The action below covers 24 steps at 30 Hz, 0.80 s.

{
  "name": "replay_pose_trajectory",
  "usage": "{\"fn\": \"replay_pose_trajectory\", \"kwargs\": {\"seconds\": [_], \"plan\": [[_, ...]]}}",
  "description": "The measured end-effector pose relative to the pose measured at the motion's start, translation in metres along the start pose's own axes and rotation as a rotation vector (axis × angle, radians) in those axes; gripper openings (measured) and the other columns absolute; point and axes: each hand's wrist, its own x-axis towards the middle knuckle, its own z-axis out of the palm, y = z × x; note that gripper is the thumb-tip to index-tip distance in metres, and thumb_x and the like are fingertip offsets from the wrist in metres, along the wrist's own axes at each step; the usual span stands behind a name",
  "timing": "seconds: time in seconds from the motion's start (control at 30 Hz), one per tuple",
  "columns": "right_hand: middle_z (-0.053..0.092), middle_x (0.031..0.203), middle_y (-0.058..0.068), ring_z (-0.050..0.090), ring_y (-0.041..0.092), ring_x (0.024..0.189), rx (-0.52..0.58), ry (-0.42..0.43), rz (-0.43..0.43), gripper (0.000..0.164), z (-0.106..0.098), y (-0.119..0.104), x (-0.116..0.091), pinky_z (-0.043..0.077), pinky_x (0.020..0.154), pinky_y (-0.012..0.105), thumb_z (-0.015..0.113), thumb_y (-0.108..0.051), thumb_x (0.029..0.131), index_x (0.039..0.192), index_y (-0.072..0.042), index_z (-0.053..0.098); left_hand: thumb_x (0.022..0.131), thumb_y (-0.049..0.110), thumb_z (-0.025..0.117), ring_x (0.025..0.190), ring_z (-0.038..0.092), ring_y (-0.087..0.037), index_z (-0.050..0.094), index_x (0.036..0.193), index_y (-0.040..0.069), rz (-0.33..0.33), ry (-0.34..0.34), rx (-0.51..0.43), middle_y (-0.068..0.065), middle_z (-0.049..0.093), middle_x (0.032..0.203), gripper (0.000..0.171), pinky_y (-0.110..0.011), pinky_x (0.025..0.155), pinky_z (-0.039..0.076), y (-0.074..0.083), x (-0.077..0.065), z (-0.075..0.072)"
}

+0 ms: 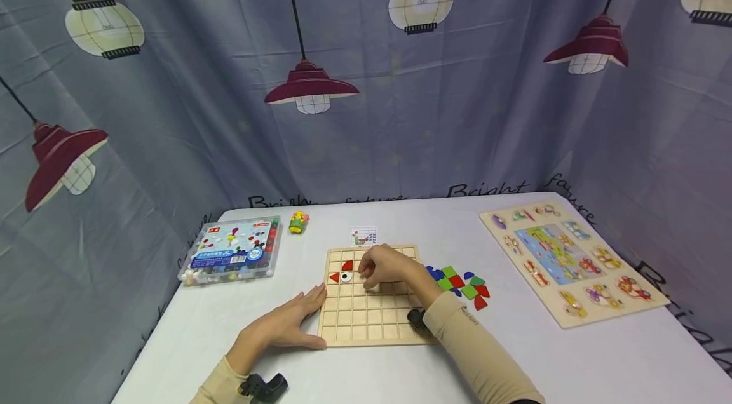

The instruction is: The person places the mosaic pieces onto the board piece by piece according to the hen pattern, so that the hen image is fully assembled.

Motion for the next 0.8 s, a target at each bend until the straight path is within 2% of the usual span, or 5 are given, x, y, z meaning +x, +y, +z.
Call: {"fn": "replay_pose_trajectory", "kwargs": {"seconds": [0.53,0.8], "plan": [[0.069,0.085,-0.001,0.059,0.008,0.075,-0.003,0.052,0.037,0.024,-0.025,0.025,-0.038,0.053,0.066,0.020,0.082,-0.013,0.074,0.095,-0.007,0.073,0.076,0.061,0.072,0.151,0.021,-0.027,0.027,0.152,0.001,-0.002,-0.012,-0.002,-0.013,0.019,0.163,0.107,-0.045,0.124,0.020,0.001,0.000,-0.003],[0.070,0.089,0.004,0.060,0.009,0.077,0.056,0.091,0.038,0.026,-0.035,0.040,-0.063,0.054,0.067,0.021,0.080,-0.012,0.076,0.099,-0.003,0.072,0.076,0.061,0.073,0.151,0.021,-0.027,0.027,0.152,0.001,0.002,-0.009,-0.012,-0.013,0.019,0.163,0.107,-0.046,0.124,0.020,0.001,-0.001,-0.002]]}}
